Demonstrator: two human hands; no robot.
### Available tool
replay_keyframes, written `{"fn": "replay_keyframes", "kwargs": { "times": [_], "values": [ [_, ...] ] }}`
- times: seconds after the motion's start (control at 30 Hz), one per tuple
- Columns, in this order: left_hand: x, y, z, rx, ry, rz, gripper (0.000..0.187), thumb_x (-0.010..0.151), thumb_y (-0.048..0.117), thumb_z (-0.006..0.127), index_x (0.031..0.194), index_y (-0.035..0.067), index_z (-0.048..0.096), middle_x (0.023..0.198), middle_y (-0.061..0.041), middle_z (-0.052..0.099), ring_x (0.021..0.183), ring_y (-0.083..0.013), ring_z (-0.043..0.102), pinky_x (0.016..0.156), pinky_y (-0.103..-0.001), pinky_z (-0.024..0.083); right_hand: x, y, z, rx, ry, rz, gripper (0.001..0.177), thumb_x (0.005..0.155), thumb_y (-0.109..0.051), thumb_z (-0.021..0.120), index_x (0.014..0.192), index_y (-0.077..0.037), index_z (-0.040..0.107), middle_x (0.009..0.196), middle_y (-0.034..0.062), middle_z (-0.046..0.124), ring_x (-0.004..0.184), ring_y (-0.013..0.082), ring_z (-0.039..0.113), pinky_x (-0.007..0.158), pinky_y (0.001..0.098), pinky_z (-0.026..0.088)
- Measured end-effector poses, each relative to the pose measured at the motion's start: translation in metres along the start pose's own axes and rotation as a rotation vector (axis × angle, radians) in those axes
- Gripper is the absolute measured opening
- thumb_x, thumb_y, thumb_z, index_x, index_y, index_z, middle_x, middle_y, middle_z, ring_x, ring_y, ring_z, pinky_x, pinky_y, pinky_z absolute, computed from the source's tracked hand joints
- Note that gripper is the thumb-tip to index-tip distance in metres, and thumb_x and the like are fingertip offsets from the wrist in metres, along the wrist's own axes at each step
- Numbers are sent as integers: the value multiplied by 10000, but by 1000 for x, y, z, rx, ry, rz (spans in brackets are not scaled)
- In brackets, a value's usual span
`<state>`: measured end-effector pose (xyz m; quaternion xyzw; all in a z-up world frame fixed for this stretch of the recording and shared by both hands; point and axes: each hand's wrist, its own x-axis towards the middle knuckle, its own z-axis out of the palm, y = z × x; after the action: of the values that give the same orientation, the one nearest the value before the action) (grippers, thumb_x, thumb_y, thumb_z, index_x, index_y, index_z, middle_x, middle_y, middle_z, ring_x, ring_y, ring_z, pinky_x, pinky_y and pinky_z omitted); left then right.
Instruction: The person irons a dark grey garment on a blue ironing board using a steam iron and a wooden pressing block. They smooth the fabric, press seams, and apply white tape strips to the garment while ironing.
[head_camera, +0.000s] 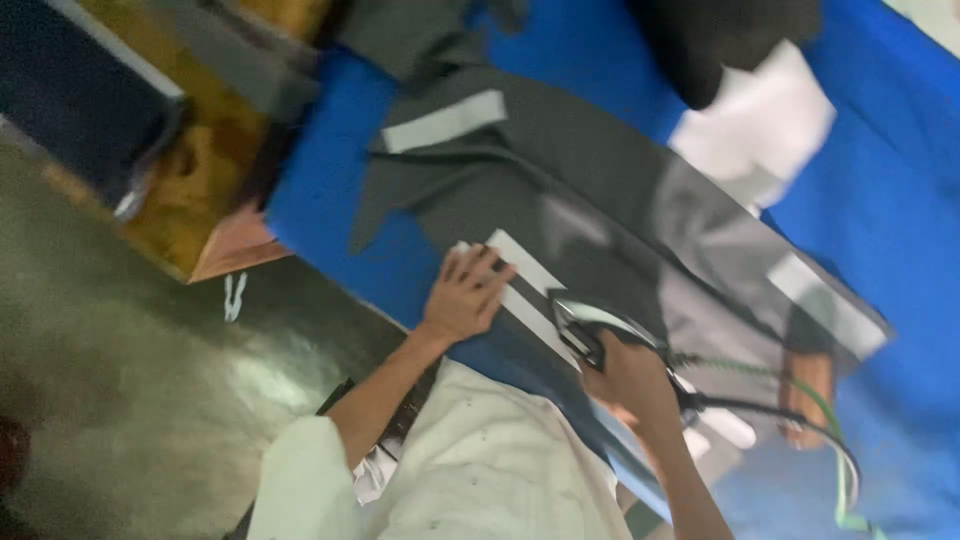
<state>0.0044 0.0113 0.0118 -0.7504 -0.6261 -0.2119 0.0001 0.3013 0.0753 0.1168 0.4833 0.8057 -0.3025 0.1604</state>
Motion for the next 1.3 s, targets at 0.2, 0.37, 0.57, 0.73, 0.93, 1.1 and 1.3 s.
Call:
{"fn": "replay_keyframes", "kwargs": {
  "times": [0.2,0.37,0.57,0.73,0.93,1.1,1.3],
  "values": [
    [-1,-8,-21,-111,-76,-9,426,1141,324,415,1553,233,475,1608,-56,426,1533,-282,327,1269,-530,261,6,-14,-13,83,-190,209,467,860,-574,643,865,-117,548,672,123,700,685,421,664,633,451,516],
    [5,-20,-35,-94,-51,-75,374,1095,277,522,1463,239,578,1530,-109,511,1415,-371,496,1193,-581,383,5,-1,0,24,-280,243,449,853,-565,631,937,-127,572,662,93,711,660,375,671,637,413,530],
    [7,-32,-41,-74,-54,-123,358,1086,276,518,1427,231,617,1503,-142,530,1397,-375,507,1176,-597,390,-7,26,38,-56,-105,-65,407,788,-521,681,904,-148,566,536,53,649,499,329,636,507,449,520],
    [9,-33,-39,-83,-64,-128,358,1090,271,505,1430,234,612,1498,-144,530,1382,-381,518,1170,-601,406,2,-11,13,-32,35,-273,319,825,-359,736,843,-119,526,506,30,616,393,222,581,372,394,465],
    [0,-41,-7,-69,79,-159,409,1050,322,477,1437,369,603,1480,-33,546,1389,-283,486,1238,-512,248,40,-88,-42,-64,-202,119,239,862,-353,607,948,-139,670,655,74,700,620,241,733,582,362,550],
    [8,-55,-5,-53,72,-113,418,917,193,647,1297,361,688,1344,-25,608,1233,-245,553,1044,-489,426,59,-90,-31,-167,-143,46,324,799,-368,671,977,-98,683,623,101,678,560,254,705,519,339,538],
    [23,-74,-7,-104,42,-15,336,947,212,604,1235,365,684,1209,-8,580,1065,-241,536,908,-430,406,60,-89,-27,72,-48,134,313,818,-351,720,942,-64,704,564,105,648,481,240,662,447,320,490]
  ]
}}
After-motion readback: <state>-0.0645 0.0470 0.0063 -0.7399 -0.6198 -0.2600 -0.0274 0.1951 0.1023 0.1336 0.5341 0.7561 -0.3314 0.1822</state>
